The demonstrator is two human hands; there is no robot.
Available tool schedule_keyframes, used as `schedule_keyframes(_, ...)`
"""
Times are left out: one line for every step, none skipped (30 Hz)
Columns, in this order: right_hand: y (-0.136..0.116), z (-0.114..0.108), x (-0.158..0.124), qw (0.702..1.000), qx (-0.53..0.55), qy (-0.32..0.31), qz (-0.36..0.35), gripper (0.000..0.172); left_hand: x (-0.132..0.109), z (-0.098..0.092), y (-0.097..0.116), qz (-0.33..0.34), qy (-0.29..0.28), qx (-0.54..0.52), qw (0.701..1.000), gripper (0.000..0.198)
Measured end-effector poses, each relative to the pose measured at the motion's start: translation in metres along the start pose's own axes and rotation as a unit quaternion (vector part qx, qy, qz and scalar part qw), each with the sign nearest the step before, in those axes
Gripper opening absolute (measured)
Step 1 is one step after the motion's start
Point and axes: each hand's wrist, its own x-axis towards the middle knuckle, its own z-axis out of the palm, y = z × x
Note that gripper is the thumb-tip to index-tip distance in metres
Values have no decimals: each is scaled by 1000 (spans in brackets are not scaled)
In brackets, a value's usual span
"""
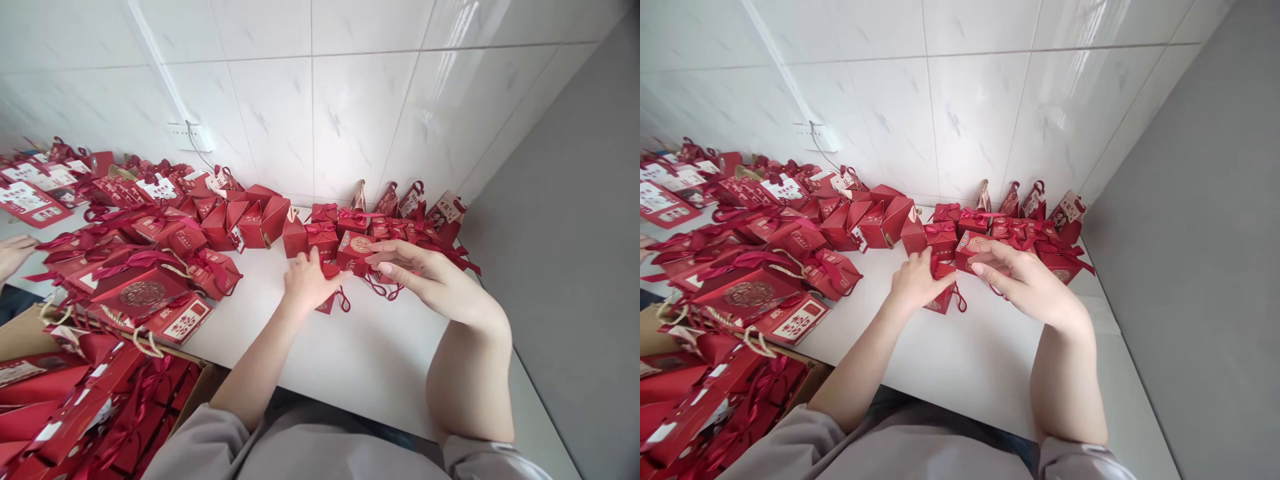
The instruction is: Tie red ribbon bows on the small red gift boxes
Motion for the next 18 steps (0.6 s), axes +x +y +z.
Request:
schedule_keyframes(-1,-1,-3,1000,-7,-3,-3,45,3,8,2,-2,-24,8,1000,100)
schedule_keyframes(0,-2,-5,1000,-15,-5,-4,45,4,13,2,-6,-48,14,999,102)
schedule_keyframes(1,-4,-8,1000,-26,-5,-3,45,4,14,-1,-8,-71,19,997,101)
schedule_keyframes(3,-6,-10,999,-38,-5,-1,45,1,12,-5,-5,-94,21,995,99)
schedule_keyframes(4,-8,-13,999,-52,-4,-1,44,-5,8,-10,3,-116,23,993,97)
schedule_keyframes(6,-10,-15,998,-66,-4,-3,45,-14,1,-15,14,-136,27,990,94)
schedule_keyframes(7,-12,-17,997,-81,-5,-4,44,-25,-7,-21,28,-151,33,988,92)
schedule_keyframes(8,-13,-18,995,-98,-5,-2,44,-38,-15,-27,41,-162,41,985,88)
schedule_keyframes(9,-14,-19,993,-114,-8,3,43,-52,-23,-34,44,-163,53,984,83)
schedule_keyframes(9,-14,-19,992,-128,-10,9,42,-68,-31,-41,45,-154,60,985,77)
schedule_keyframes(10,-14,-19,990,-142,-15,14,40,-84,-39,-49,46,-153,55,986,73)
schedule_keyframes(10,-14,-19,987,-155,-23,16,39,-100,-47,-58,44,-156,40,986,72)
schedule_keyframes(10,-13,-18,986,-165,-32,17,39,-116,-56,-66,34,-158,19,987,70)
schedule_keyframes(11,-11,-17,984,-171,-38,15,40,-131,-66,-75,15,-153,0,988,70)
schedule_keyframes(12,-10,-15,983,-176,-43,14,40,-146,-78,-85,-5,-146,-11,989,72)
schedule_keyframes(13,-9,-14,983,-179,-45,15,41,-161,-91,-95,-29,-134,-14,990,74)
schedule_keyframes(14,-7,-12,982,-180,-48,17,42,-175,-106,-105,-55,-128,-8,990,75)
schedule_keyframes(14,-6,-11,982,-182,-51,20,43,-189,-122,-116,-86,-108,7,990,76)
